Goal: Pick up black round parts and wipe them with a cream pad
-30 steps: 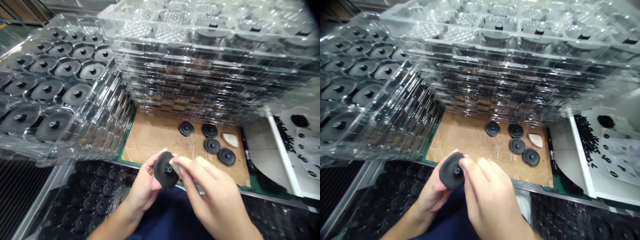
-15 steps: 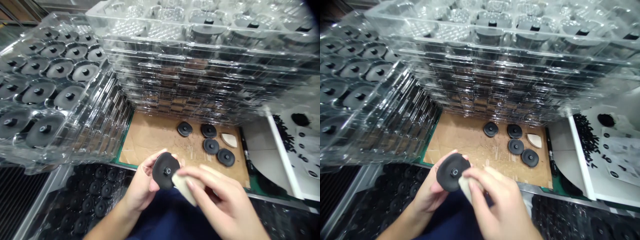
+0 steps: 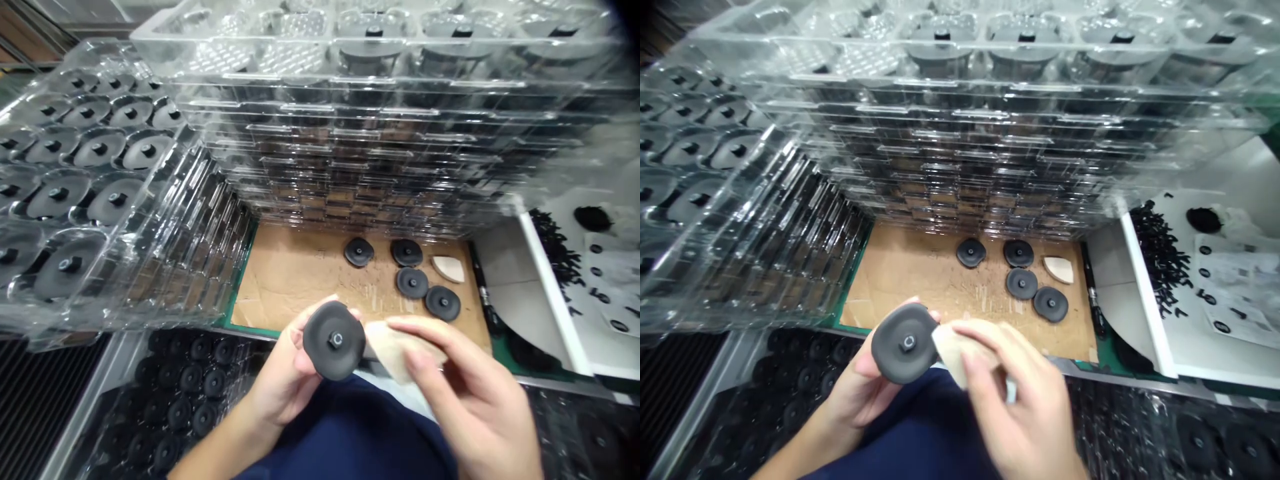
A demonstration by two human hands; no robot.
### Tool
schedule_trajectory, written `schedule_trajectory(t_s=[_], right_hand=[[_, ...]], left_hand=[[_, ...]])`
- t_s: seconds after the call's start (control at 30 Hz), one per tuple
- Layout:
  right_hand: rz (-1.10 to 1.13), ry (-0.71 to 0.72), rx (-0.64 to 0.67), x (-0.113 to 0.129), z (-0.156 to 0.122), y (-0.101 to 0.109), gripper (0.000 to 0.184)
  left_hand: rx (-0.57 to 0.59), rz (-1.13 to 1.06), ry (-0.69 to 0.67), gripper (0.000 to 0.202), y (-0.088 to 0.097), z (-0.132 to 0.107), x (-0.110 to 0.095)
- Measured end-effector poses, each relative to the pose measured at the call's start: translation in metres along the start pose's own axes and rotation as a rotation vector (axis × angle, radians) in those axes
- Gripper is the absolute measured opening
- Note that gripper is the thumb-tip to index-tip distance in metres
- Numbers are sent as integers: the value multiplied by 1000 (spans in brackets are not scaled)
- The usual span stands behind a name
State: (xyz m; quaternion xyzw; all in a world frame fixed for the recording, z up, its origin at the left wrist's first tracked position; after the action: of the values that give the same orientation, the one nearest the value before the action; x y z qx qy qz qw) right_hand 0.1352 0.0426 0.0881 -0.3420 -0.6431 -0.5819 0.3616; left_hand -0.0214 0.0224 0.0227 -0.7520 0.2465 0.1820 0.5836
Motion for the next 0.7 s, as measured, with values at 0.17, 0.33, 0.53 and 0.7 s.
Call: schedule_trajectory(t_s=[0.17, 0.33, 0.53, 0.7], right_hand=[[-243, 306, 61, 23, 10, -14, 21], [-254, 346, 21, 20, 15, -10, 23], [245, 3, 809, -19, -8, 0, 18], [429, -357, 500, -67, -12, 3, 22]], left_hand=[[-122, 172, -5, 70, 7, -2, 4], [-182, 180, 33, 70, 4, 0, 3], [-99, 40, 115, 68, 0, 5, 4], [-122, 4, 203, 67, -1, 4, 6]])
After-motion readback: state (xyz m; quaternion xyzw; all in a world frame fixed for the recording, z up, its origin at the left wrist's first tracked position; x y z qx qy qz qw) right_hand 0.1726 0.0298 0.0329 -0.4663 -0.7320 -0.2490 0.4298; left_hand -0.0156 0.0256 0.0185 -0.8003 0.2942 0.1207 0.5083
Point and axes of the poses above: each hand's wrist, its own z-axis towards the middle knuckle, its own y-axis out of the back of the hand, x = y × z, the point moved 4 cm from there along z, towards the middle knuckle, and after that the axes turned 12 degrees about -y, right-handed, at the moved point
